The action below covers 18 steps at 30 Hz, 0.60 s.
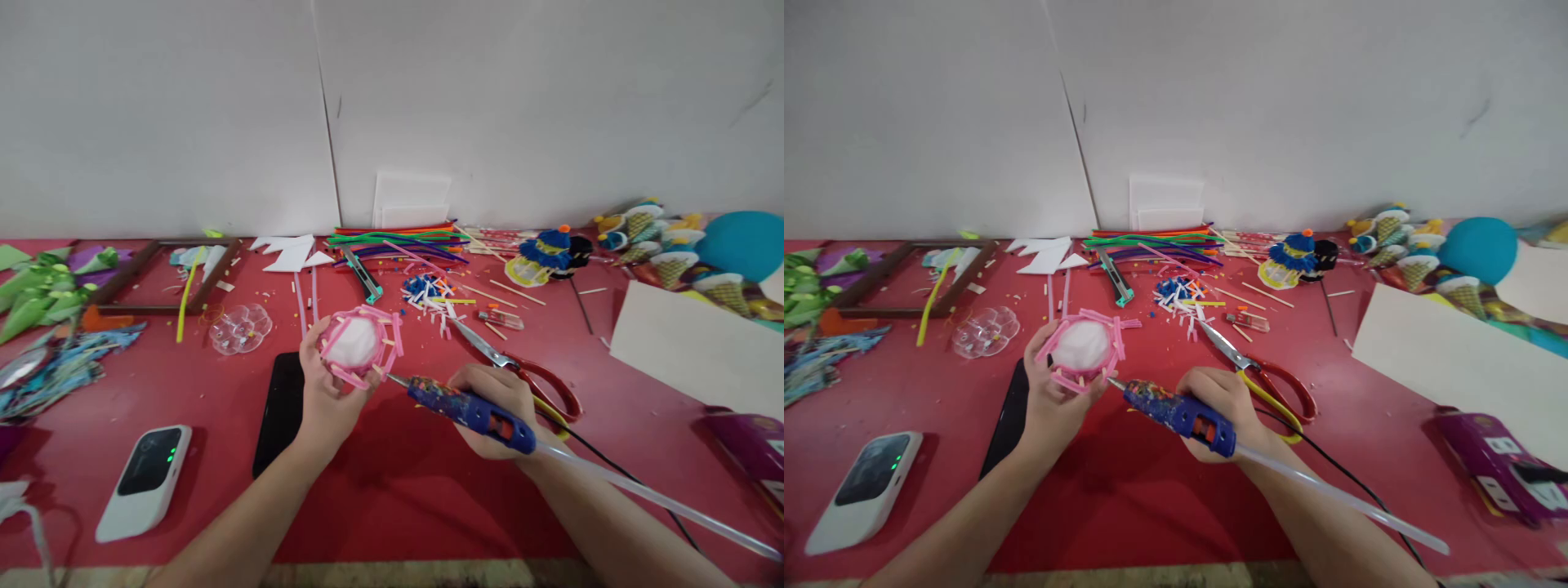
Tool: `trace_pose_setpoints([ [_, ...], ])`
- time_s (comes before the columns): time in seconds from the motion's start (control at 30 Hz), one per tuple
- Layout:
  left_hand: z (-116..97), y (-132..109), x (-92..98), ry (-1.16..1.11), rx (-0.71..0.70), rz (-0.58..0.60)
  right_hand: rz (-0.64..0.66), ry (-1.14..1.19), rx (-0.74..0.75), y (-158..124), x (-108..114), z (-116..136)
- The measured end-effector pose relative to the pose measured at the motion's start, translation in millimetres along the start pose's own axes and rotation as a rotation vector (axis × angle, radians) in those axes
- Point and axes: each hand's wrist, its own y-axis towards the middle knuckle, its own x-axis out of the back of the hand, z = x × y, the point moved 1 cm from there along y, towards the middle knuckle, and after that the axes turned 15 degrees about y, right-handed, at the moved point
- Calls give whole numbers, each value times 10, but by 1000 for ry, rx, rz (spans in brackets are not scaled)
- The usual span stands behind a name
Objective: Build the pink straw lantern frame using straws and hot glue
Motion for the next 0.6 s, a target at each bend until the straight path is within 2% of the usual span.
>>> trace_pose_setpoints([
  [0.13, -22, -1, -5, -14, 20, 44, -24, 28, -15, 7, -2, 13],
  [0.37, -19, -5, -27, -95, 36, 24, 4, 25, 6, 8, 7, 12],
  [0.6, -13, -14, -19, -81, 32, 49, 5, 3, 14, 9, 13, 3],
])
